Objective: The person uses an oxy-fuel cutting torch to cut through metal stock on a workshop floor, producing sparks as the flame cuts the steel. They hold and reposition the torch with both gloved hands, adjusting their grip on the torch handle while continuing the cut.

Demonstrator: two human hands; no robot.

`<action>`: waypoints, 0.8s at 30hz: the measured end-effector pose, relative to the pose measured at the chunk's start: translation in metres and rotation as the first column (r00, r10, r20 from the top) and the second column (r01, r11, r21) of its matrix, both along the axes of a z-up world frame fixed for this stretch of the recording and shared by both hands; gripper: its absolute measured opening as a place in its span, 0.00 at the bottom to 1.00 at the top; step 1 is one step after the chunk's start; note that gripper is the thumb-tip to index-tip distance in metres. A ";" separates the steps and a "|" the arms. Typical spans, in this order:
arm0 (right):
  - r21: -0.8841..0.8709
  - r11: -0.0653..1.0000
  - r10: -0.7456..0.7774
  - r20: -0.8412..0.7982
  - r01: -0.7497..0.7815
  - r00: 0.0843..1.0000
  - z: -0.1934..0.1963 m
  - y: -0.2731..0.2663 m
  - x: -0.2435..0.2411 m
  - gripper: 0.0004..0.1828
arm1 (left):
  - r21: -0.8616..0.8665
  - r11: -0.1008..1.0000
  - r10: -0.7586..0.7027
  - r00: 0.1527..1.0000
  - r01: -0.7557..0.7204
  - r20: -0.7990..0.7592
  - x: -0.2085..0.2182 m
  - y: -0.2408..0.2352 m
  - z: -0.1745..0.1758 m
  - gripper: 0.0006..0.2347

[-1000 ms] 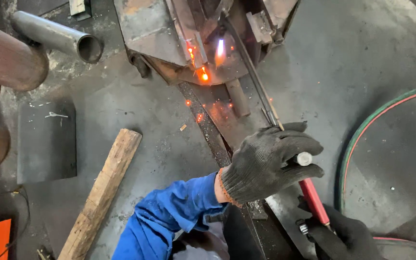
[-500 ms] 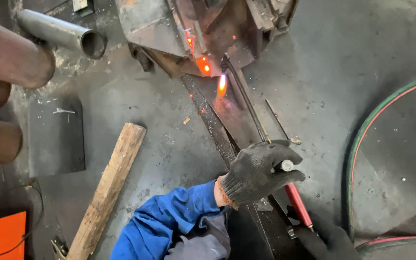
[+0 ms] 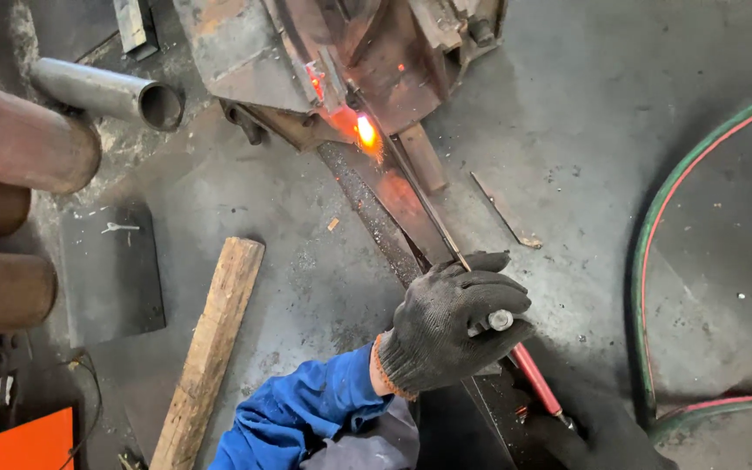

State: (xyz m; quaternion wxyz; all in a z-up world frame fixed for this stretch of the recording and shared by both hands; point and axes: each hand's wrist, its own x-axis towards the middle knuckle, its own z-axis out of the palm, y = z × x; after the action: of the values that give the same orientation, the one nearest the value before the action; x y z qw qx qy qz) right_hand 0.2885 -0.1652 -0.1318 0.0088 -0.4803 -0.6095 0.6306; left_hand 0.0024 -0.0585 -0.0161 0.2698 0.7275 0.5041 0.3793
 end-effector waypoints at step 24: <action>-0.577 0.811 -0.169 -0.071 0.098 0.983 -0.048 0.060 0.011 0.39 | -0.123 0.992 -0.007 0.999 0.002 -0.040 0.026 0.012 -0.055 0.11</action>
State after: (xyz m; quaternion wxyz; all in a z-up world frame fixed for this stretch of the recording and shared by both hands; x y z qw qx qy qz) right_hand 0.2991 -0.1048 -0.1801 -0.0550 -0.4642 -0.3558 0.8092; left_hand 0.0284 -0.0463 -0.0711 0.3050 0.7181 0.5301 0.3321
